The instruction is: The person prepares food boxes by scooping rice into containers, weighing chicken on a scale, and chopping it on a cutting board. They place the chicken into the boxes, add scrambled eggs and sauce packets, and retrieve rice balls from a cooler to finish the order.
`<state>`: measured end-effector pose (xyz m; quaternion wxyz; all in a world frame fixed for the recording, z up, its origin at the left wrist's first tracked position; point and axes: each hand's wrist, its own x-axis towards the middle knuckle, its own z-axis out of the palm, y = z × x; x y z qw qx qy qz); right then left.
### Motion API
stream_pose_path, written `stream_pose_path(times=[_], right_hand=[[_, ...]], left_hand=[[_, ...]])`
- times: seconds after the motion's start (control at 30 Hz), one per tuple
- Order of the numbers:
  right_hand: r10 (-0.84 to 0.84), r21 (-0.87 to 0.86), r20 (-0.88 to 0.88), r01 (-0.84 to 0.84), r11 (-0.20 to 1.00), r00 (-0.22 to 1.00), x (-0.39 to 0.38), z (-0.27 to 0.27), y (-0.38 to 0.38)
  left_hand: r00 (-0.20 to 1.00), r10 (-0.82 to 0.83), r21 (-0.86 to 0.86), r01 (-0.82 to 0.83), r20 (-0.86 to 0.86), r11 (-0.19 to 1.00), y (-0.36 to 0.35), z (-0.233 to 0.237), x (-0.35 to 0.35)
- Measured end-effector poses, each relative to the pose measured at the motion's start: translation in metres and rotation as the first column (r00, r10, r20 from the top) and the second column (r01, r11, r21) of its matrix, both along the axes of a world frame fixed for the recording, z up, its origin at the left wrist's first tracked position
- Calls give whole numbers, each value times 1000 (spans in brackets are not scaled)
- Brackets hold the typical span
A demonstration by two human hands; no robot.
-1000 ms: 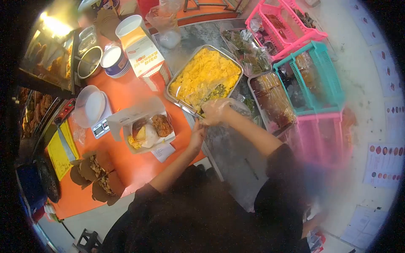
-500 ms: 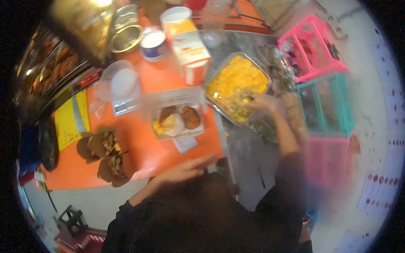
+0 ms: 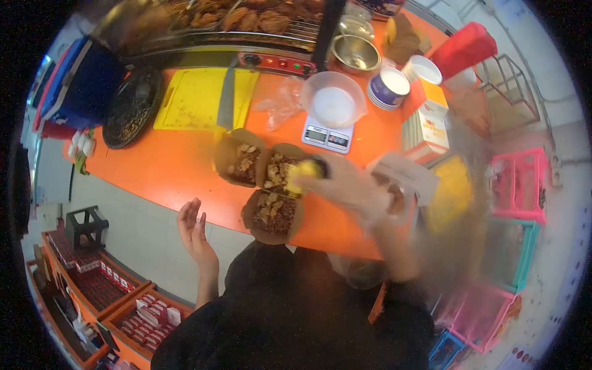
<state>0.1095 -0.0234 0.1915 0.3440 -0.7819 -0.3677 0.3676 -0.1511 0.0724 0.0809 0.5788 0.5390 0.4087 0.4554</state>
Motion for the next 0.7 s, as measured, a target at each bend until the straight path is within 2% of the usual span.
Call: stream_pose_path(times=[0.03,0.07,0.1,0.13,0.17,0.23,0.27,0.3,0.33,0.43,0.53,0.57,0.63,0.67,0.7], right_hand=[[108,-61,91,-103,993,990,-8,-16,29],[216,-127,172,-196,972,961,-13,-38,53],[230,-130,170,-209,969,958,-23,-52,72],[296,-141,323,-264,954,899,-33,-65,88],[350,-159,465,-313,936,813,-43,-72,97],[389,-202,477,-332,921,788,-59,-76,101],[423,-246,492,-345,906,761,-66,-77,100],[426,-253,490,-343,905,761,-68,-75,99],[503,-315,515,-393,864,694,-68,-68,96],[648,-447,542,-469,762,535,-67,-57,88],[587,-388,495,-441,809,641,-63,-80,78],[506,-247,569,-452,857,648,-59,-100,77],[389,-90,634,-436,896,668,-51,-117,67],[214,86,329,-255,963,920,-47,-106,63],[85,142,154,-108,984,984,-39,-92,50]], left_hand=[[999,-24,-105,21,-34,994,9,-4,-4],[999,-7,-110,3,-33,994,15,-11,-8],[998,-65,-247,62,-5,967,20,-20,-11],[992,-124,-378,126,29,917,24,-29,-14],[993,-119,-384,119,23,916,27,-39,-13],[964,-242,-545,262,110,796,30,-60,-3],[964,-242,-552,262,110,792,32,-72,2],[942,-262,-601,336,211,725,33,-84,7],[911,-269,-637,412,313,652,34,-90,13],[885,-274,-617,460,376,638,36,-100,29],[916,-252,-660,399,311,636,33,-88,33],[914,-260,-659,404,310,635,30,-82,34],[979,-164,-626,201,117,753,22,-66,30],[993,-110,-491,113,34,864,17,-54,33],[987,-153,-485,155,44,861,10,-38,37]])
